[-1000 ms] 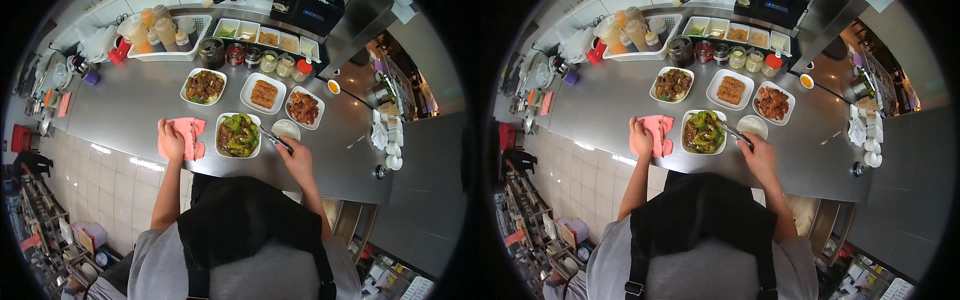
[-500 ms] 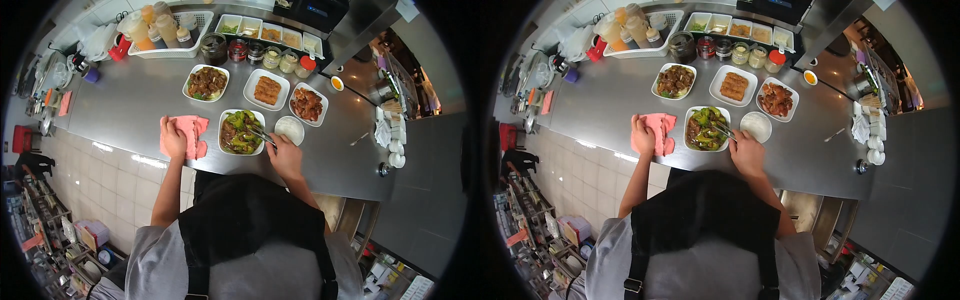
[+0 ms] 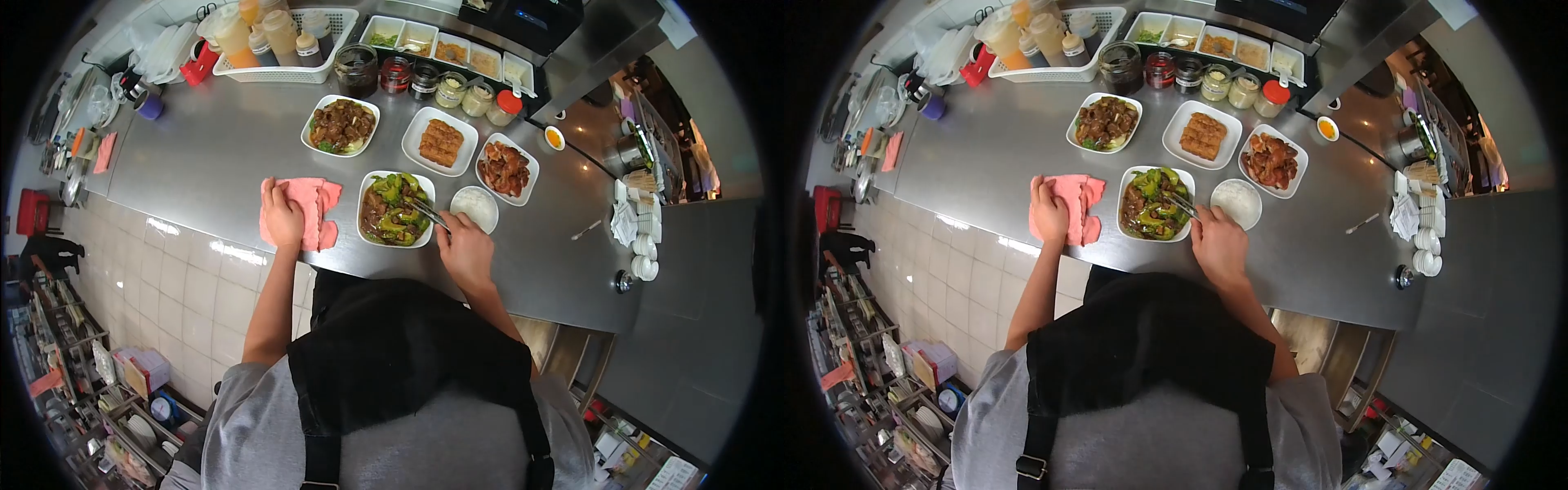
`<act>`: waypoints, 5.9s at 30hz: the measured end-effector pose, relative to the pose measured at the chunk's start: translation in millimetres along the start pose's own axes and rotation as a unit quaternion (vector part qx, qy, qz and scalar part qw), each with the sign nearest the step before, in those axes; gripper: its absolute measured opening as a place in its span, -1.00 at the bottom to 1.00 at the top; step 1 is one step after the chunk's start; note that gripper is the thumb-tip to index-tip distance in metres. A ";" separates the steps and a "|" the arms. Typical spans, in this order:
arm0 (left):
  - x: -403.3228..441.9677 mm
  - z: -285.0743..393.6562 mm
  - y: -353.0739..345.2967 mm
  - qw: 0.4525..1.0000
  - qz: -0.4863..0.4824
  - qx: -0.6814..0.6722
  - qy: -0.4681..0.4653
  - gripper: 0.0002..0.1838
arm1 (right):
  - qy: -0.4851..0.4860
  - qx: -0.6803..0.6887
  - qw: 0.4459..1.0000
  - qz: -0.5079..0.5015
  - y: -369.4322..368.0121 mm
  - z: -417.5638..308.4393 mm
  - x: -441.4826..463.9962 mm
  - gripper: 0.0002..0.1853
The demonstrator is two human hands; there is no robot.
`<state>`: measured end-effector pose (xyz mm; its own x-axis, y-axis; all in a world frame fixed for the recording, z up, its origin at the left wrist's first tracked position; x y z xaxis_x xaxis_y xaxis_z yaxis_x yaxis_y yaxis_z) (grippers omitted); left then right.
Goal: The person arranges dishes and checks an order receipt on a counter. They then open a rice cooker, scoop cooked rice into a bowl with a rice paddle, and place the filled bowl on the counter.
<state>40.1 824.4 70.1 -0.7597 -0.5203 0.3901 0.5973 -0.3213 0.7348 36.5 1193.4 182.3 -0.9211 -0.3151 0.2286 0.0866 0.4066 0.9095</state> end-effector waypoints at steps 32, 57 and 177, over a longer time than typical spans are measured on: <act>2.6 0.5 0.6 1.000 -0.004 -0.022 0.010 -0.66 | -0.124 0.092 0.983 -0.098 -34.7 69.5 47.6 -0.66; 2.5 -2.0 -1.0 1.000 0.002 -0.017 0.002 -0.65 | -0.118 0.102 0.985 -0.068 -13.9 59.6 48.9 -0.67; 6.7 2.8 4.6 0.999 0.000 -0.029 0.012 -0.66 | -0.111 0.140 0.971 0.157 50.6 203.9 235.0 -0.64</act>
<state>37.0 821.6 77.6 -0.7545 -0.5379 0.3761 0.6113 -0.3674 0.7010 -253.0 1314.8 211.3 -0.9279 0.0412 0.3705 0.2977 0.6800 0.6700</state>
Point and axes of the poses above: each hand's wrist, its own x-axis towards the middle knuckle, its own y-axis out of the back of the hand, z = x × y, the point moved 10 cm from there along x, towards the middle knuckle, and after that the axes turned 5 degrees about y, right-handed, at the moved point
